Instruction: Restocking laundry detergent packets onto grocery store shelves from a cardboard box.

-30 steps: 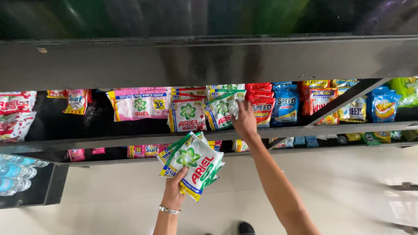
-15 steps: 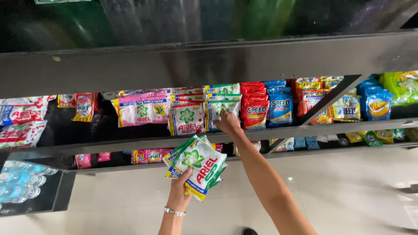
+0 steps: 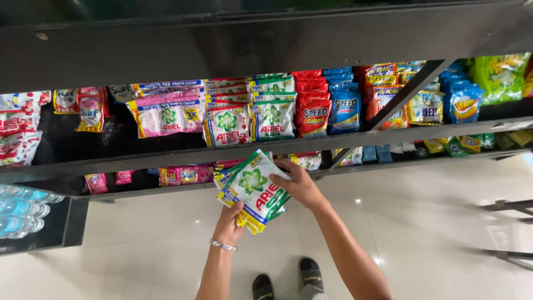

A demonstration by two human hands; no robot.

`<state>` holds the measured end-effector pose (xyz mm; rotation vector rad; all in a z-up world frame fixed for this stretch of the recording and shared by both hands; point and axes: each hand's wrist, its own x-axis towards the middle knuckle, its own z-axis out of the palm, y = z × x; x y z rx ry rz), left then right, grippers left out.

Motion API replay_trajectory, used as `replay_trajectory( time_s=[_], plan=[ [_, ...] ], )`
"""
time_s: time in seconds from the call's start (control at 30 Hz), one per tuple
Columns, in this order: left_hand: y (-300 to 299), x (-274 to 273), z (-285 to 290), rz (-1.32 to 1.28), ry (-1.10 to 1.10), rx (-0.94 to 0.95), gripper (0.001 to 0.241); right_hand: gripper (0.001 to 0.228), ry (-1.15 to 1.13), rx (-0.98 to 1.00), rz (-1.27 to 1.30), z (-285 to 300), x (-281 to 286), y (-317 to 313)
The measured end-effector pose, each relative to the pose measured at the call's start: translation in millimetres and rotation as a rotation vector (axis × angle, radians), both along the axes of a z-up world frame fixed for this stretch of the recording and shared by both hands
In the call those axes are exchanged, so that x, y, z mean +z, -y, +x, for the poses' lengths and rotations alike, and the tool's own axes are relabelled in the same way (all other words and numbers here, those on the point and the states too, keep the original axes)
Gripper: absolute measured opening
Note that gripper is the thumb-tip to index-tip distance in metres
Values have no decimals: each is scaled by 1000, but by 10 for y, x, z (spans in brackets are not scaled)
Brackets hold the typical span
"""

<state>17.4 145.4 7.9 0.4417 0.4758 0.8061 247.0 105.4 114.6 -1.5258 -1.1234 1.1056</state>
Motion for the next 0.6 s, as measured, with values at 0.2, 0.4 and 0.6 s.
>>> replay_trajectory(
  time_s=[0.2,0.4,0.6],
  plan=[
    [57,-322,-27,-10,178,-31,70,37,349,-108,-67,164,31,70],
    [-17,142,-71,-45,3,61,58,23,13,-315,275,584,184,-390],
    [-167,9,-190,-22,37,72,54,19,-20,-273,491,718,487,-993]
  ],
)
